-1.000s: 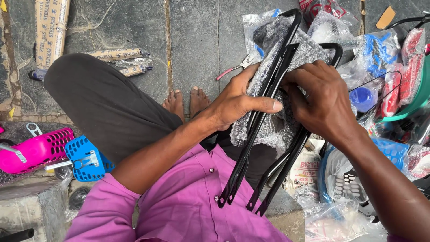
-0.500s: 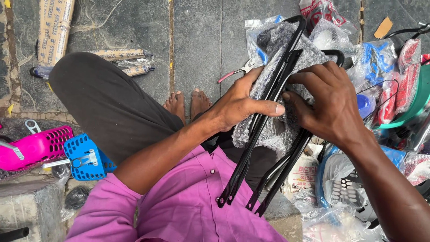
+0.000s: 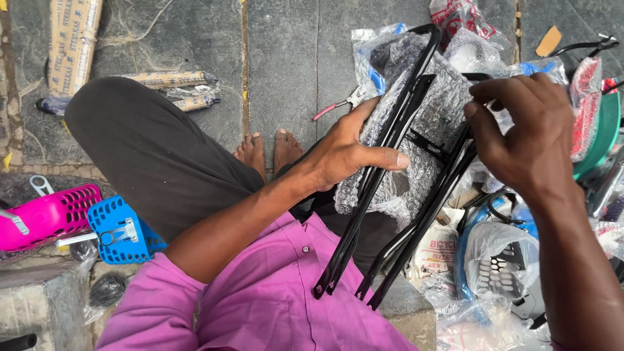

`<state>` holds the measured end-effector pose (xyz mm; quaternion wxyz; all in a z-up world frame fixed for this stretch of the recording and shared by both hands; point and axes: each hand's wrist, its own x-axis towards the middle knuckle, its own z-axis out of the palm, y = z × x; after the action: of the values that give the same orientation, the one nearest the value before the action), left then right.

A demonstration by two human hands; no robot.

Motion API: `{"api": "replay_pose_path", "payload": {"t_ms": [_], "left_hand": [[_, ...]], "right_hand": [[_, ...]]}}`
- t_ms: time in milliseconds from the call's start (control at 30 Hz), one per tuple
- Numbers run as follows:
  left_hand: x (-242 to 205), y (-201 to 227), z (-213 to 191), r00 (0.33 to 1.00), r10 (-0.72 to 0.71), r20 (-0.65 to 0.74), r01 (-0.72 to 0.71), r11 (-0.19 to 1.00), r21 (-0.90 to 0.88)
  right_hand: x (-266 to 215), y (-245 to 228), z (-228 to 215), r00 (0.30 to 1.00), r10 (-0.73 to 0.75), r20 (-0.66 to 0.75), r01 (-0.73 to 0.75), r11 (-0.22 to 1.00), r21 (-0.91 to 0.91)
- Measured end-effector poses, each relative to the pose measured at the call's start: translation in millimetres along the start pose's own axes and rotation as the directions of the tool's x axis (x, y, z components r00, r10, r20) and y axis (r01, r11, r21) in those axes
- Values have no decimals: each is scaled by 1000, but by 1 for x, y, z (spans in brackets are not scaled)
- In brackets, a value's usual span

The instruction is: Unpack and prepare bicycle parts including a seat, carrier, and fenders.

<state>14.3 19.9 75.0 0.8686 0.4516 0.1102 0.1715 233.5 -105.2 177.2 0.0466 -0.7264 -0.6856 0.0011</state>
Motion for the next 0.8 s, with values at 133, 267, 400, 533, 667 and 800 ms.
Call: {"api": "replay_pose_path", "payload": {"t_ms": [133,267,400,533,667,800], "left_hand": [[1,-3,4,999,48,-1,-47,996,79],[-1,6,8,1000,-8,-14,8,1000,18],[2,-6,2,999,32,-1,-32,999,2],[0,6,5,999,37,-11,-37,999,31],[2,4,7,1000,4,-3,-4,997,71],[3,-9,5,996,88,8,-88,982,165]], "right_hand": [[-3,-9,-1,998,63,-21,-64,998,-26],[6,-14,3,992,73,108,-61,992,-110],[-11,-19,-3,989,94,116,-89,995,-42],[-26,-33,-2,993,80,84,-82,996,24],[-37,-38,6,994,108,27,-109,993,55],[-43,-37,10,991,134,17,-135,988,77]]}}
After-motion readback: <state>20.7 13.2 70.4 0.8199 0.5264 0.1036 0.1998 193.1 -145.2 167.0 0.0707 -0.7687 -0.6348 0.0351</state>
